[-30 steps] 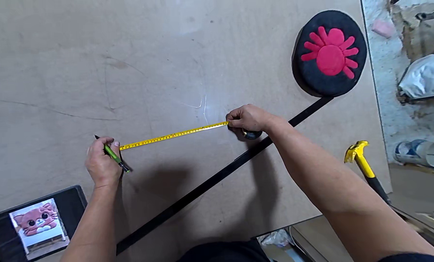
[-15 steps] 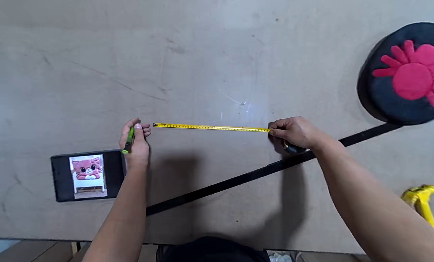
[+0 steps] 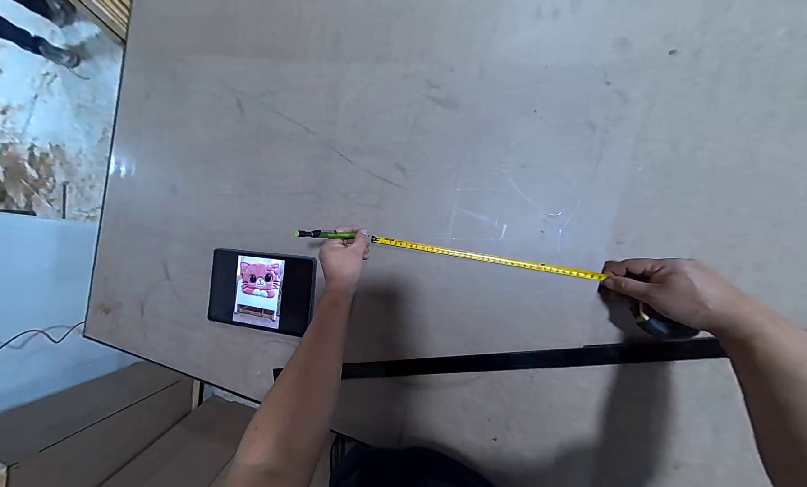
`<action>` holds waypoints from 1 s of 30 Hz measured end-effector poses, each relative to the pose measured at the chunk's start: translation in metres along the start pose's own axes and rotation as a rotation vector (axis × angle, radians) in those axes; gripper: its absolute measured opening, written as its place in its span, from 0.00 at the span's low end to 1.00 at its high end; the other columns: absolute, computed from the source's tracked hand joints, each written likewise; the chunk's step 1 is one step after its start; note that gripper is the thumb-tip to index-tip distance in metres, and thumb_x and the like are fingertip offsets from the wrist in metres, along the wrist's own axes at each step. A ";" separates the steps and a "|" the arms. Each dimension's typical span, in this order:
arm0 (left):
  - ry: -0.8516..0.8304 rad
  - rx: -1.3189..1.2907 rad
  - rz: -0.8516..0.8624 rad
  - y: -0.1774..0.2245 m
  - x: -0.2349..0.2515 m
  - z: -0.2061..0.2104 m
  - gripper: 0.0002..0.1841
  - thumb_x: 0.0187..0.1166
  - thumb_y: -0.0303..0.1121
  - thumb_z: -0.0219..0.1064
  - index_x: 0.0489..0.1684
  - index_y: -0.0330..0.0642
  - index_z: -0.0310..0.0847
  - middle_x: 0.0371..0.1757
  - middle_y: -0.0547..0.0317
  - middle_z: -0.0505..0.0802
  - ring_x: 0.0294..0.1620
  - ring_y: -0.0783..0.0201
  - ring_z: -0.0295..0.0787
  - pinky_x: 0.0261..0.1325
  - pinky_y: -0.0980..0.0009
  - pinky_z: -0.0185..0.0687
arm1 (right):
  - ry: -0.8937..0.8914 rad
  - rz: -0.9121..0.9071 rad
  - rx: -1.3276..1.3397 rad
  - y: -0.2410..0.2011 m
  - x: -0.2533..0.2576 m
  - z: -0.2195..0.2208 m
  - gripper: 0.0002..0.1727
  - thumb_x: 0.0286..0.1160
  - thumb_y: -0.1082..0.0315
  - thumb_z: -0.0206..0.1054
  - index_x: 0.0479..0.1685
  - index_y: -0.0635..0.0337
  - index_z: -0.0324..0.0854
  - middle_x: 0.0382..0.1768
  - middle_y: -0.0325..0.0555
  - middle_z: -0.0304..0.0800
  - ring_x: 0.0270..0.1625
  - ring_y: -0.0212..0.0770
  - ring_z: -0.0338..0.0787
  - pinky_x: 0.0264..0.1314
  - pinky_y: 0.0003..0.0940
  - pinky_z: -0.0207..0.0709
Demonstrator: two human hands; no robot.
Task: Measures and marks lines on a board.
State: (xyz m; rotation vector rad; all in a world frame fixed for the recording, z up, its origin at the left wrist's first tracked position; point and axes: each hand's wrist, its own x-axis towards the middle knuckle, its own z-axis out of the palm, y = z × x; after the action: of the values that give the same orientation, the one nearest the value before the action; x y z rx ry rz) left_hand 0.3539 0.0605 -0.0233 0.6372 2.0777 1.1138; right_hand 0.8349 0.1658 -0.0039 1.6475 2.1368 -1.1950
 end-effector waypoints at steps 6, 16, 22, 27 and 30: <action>-0.020 0.161 -0.032 0.008 0.005 0.006 0.05 0.76 0.31 0.76 0.44 0.42 0.90 0.29 0.58 0.95 0.25 0.67 0.92 0.33 0.66 0.91 | 0.021 0.017 -0.010 -0.003 -0.002 0.002 0.11 0.85 0.61 0.67 0.33 0.40 0.91 0.24 0.36 0.91 0.25 0.40 0.89 0.31 0.53 0.80; -0.113 0.421 -0.053 0.023 0.008 0.007 0.07 0.77 0.35 0.74 0.45 0.44 0.90 0.33 0.57 0.95 0.30 0.62 0.93 0.40 0.56 0.90 | 0.014 0.017 -0.023 -0.001 -0.002 0.001 0.10 0.85 0.58 0.67 0.36 0.38 0.92 0.25 0.36 0.92 0.28 0.41 0.90 0.33 0.57 0.81; -0.103 0.410 -0.049 0.018 0.010 0.009 0.06 0.77 0.34 0.74 0.44 0.44 0.89 0.30 0.58 0.94 0.27 0.64 0.91 0.37 0.60 0.90 | 0.012 0.042 0.006 -0.004 -0.004 0.001 0.11 0.86 0.58 0.66 0.35 0.40 0.92 0.26 0.35 0.92 0.28 0.40 0.90 0.33 0.55 0.81; -0.109 0.371 -0.025 0.013 0.012 0.008 0.05 0.76 0.33 0.75 0.42 0.44 0.89 0.29 0.59 0.94 0.26 0.64 0.92 0.36 0.61 0.90 | 0.006 0.049 -0.027 -0.007 -0.002 -0.001 0.10 0.86 0.59 0.67 0.35 0.42 0.91 0.26 0.38 0.91 0.30 0.41 0.89 0.36 0.55 0.80; -0.127 0.397 -0.024 0.014 0.013 0.007 0.07 0.77 0.35 0.75 0.44 0.44 0.88 0.31 0.59 0.95 0.28 0.64 0.93 0.38 0.59 0.91 | 0.069 0.035 -0.165 -0.018 0.011 -0.007 0.13 0.86 0.54 0.65 0.38 0.49 0.89 0.28 0.48 0.89 0.34 0.53 0.90 0.37 0.64 0.79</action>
State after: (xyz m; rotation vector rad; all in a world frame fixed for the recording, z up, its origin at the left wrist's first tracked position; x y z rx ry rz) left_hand 0.3519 0.0804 -0.0189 0.8445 2.2037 0.6295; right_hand 0.8176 0.1772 0.0027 1.6692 2.1719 -0.9374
